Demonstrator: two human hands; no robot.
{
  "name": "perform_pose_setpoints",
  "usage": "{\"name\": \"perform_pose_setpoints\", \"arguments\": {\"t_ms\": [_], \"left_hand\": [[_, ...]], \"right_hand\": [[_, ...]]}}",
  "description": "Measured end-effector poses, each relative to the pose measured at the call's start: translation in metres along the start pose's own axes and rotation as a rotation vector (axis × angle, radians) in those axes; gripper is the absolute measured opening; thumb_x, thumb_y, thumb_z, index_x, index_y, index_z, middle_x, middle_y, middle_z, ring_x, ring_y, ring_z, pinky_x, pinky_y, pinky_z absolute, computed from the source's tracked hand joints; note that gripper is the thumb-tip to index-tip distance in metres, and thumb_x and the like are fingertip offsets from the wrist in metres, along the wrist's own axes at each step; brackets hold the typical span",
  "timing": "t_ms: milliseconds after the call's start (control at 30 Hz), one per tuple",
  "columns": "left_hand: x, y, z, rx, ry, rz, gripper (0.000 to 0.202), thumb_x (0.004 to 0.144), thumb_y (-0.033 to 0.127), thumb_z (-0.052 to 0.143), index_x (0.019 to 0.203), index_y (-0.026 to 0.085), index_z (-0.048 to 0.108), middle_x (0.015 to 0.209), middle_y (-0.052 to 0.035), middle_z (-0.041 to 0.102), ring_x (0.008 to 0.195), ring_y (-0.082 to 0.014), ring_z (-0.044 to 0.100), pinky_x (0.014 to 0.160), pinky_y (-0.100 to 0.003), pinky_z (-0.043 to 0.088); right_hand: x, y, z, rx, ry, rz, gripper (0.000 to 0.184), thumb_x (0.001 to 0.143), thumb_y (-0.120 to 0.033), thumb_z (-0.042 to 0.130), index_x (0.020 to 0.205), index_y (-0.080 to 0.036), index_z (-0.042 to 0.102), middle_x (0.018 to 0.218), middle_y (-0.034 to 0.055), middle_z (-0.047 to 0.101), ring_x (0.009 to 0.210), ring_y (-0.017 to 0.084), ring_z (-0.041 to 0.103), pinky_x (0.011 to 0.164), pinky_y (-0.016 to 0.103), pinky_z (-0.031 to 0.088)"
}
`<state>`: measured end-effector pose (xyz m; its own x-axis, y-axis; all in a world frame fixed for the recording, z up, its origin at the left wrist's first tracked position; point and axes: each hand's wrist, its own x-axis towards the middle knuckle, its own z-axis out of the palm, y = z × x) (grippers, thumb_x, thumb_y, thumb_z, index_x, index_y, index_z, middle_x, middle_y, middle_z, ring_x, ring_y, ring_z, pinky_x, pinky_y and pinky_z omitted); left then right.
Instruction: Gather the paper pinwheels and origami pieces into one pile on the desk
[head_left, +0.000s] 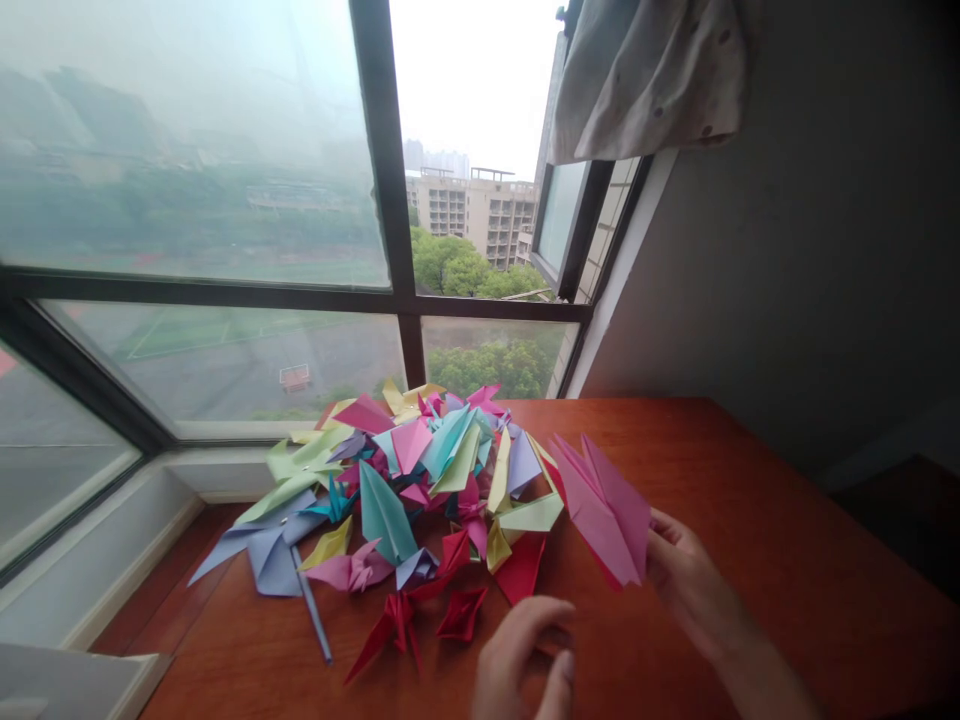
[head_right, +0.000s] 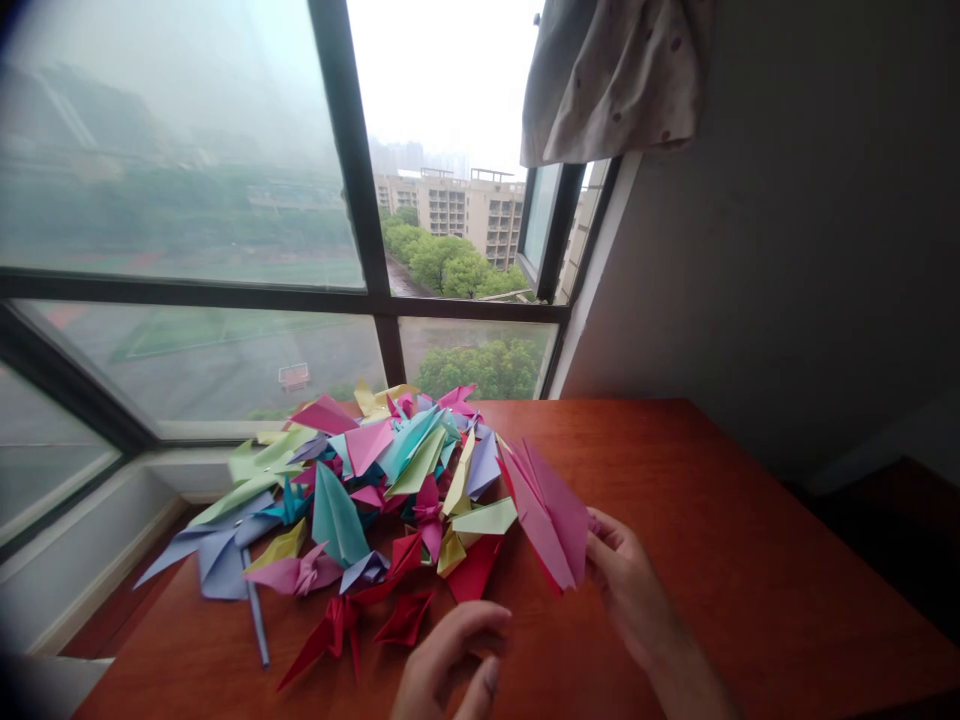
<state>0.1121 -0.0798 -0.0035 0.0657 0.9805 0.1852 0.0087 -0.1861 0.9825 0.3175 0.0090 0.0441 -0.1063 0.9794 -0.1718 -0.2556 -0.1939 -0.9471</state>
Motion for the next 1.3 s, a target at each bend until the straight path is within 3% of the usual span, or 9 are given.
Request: {"name": "perform_pose_setpoints", "arguments": {"t_ms": [167,267,400,600,700,800,933,1167,1300], "left_hand": [[0.015,0.038,-0.03,-0.254,0.299,-0.126,0.051,0.09,0.048,0.061,0.135,0.025,0.051,0.14,-0.0135,0.057,0.125,-0.0259,0.059,0.099,-0.032,0.052],[0.024,0.05,-0.052,-0.273,0.374,-0.178,0.062,0.083,0.051,0.07,0.133,0.02,0.054,0.13,-0.0165,0.063,0.121,-0.0301,0.062,0.097,-0.037,0.054],[0.038,0.059,-0.083,-0.249,0.485,-0.18,0.064,0.073,0.049,0.078,0.125,0.017,0.06,0.105,-0.0138,0.073,0.101,-0.0303,0.071,0.086,-0.039,0.059],[0.069,0.055,-0.16,-0.008,0.661,-0.064,0.063,0.076,0.047,0.072,0.128,0.016,0.054,0.101,-0.0099,0.071,0.093,-0.0271,0.07,0.078,-0.038,0.06],[0.085,0.043,-0.202,0.405,0.722,-0.001,0.057,0.082,0.045,0.063,0.131,0.018,0.052,0.111,-0.0116,0.067,0.101,-0.0293,0.067,0.088,-0.045,0.057],[0.101,0.031,-0.225,0.811,0.656,0.093,0.061,0.085,0.044,0.058,0.139,0.018,0.046,0.138,-0.0162,0.052,0.129,-0.0345,0.05,0.108,-0.054,0.041],[0.122,0.019,-0.22,0.998,0.466,0.17,0.057,0.09,0.048,0.05,0.136,0.014,0.05,0.146,-0.0188,0.043,0.141,-0.0358,0.036,0.116,-0.055,0.029],[0.12,0.006,-0.19,1.081,0.168,0.205,0.046,0.085,0.04,0.056,0.122,0.014,0.061,0.125,-0.0171,0.063,0.118,-0.0347,0.058,0.102,-0.054,0.046],[0.11,0.011,-0.188,1.061,0.104,0.245,0.045,0.087,0.039,0.055,0.123,0.013,0.06,0.128,-0.0172,0.061,0.12,-0.0323,0.057,0.102,-0.049,0.046]], "right_hand": [[-0.01,0.009,0.059,0.22,-0.204,0.124,0.03,0.074,-0.042,0.078,0.096,-0.023,0.074,0.086,0.0046,0.073,0.069,0.017,0.065,0.06,0.026,0.049],[-0.008,0.012,0.098,0.297,-0.325,0.201,0.031,0.078,-0.041,0.075,0.099,-0.018,0.072,0.089,0.007,0.073,0.068,0.017,0.064,0.061,0.027,0.05],[0.009,0.017,0.143,0.352,-0.319,0.225,0.029,0.078,-0.039,0.075,0.092,-0.015,0.068,0.081,0.0041,0.068,0.064,0.012,0.059,0.061,0.024,0.048],[0.042,0.02,0.172,-0.094,-0.133,-0.13,0.027,0.082,-0.041,0.067,0.09,-0.016,0.066,0.072,0.0001,0.063,0.061,0.013,0.055,0.057,0.024,0.046],[0.049,0.014,0.169,-0.439,-0.04,-0.428,0.023,0.086,-0.031,0.059,0.101,-0.017,0.068,0.096,0.0055,0.069,0.087,0.02,0.063,0.077,0.031,0.052],[0.052,0.013,0.164,-0.715,-0.024,-0.667,0.03,0.084,-0.019,0.055,0.111,-0.02,0.067,0.118,0.0084,0.065,0.114,0.024,0.058,0.102,0.039,0.045],[0.063,0.019,0.165,-0.977,-0.164,-0.72,0.037,0.082,-0.02,0.06,0.119,-0.021,0.065,0.13,0.011,0.059,0.125,0.026,0.051,0.109,0.044,0.039],[0.099,0.014,0.171,-1.088,-0.191,-0.682,0.013,0.084,-0.025,0.066,0.094,-0.018,0.072,0.128,0.0134,0.06,0.121,0.027,0.053,0.106,0.044,0.04],[0.101,0.005,0.167,-1.06,-0.351,-0.676,0.007,0.085,-0.02,0.063,0.088,-0.019,0.07,0.096,0.0057,0.069,0.095,0.019,0.063,0.088,0.032,0.049]]}}
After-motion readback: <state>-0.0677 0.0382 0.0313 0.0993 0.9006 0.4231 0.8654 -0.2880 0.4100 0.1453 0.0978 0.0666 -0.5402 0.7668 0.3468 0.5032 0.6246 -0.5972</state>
